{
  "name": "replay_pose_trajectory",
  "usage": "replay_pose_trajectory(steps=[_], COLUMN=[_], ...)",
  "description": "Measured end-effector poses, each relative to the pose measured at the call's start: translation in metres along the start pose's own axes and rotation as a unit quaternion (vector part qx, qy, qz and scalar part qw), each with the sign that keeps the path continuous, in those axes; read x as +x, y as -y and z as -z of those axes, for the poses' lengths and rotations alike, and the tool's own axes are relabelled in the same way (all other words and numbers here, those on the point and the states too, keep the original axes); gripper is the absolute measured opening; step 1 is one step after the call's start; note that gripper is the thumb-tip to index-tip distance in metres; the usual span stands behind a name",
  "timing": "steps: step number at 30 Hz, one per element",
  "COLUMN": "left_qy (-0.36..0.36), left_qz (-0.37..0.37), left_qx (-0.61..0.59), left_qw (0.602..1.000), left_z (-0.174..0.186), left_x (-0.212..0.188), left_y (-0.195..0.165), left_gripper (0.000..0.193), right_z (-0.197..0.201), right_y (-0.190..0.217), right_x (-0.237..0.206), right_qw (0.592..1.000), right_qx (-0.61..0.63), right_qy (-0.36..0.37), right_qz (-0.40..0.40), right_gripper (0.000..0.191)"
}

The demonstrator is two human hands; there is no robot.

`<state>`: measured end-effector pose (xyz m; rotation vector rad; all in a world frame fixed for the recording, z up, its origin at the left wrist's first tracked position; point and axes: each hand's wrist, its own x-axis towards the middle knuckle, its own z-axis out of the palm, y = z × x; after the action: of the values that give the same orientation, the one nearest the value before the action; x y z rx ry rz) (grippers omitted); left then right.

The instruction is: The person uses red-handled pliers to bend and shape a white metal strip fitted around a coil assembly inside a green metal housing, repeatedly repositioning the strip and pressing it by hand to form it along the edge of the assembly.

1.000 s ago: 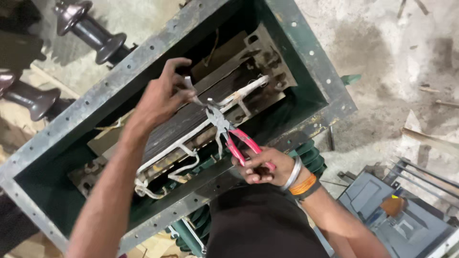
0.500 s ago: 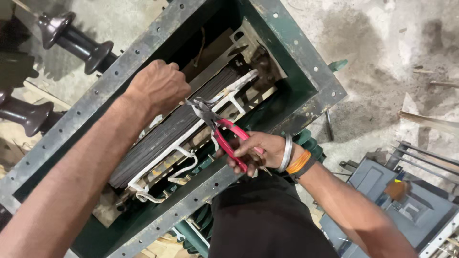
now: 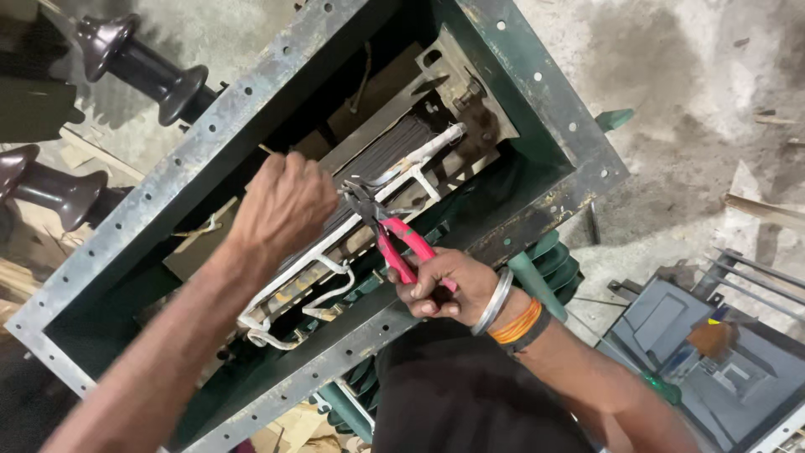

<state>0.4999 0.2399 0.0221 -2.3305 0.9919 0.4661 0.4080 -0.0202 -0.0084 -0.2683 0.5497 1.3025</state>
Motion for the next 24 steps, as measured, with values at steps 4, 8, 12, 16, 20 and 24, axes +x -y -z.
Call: replay_pose_trajectory(steps=[4,8,12,16,20,24], left_qy=[-0.125,-0.257,-0.257,-0.305,-0.348,-0.315], left_qz=[0.158,0.315,0.425,0.34,0.276,0.396], left_qx=[-0.061,-0.103,-0.143,-0.206,-0.372,-0.606], left_qw=[0.978,0.908,0.856,0.865,0.815,0.614], left_z=[-0.014,-0.029,-0.038,-0.032,-0.017,-0.01], left_x=[-0.021,-0.017,-0.01,-0.027,-0.039,-0.037], left_y=[-0.038,-0.074,-0.092,-0.082,-0.064,-0.068], left_gripper=[0.013,0.015,0.013,0.005,0.015,0.015], right_z=[-0.009,-0.018,-0.024,-0.028,-0.028,-0.028], right_y=[0.001,-0.011,-0.018,-0.003,0.031,0.052], right_x=[0.0,0.01,0.022,0.011,-0.01,-0.009], right_qw=[1.0,0.995,0.997,0.986,0.969,0.956], right_qx=[-0.009,0.091,0.055,-0.16,-0.236,-0.281], right_qy=[-0.005,0.025,0.021,-0.037,-0.057,-0.016], right_qz=[0.022,0.03,0.053,0.04,-0.051,-0.08], right_gripper=[0.031,0.032,0.028,0.037,0.053,0.061])
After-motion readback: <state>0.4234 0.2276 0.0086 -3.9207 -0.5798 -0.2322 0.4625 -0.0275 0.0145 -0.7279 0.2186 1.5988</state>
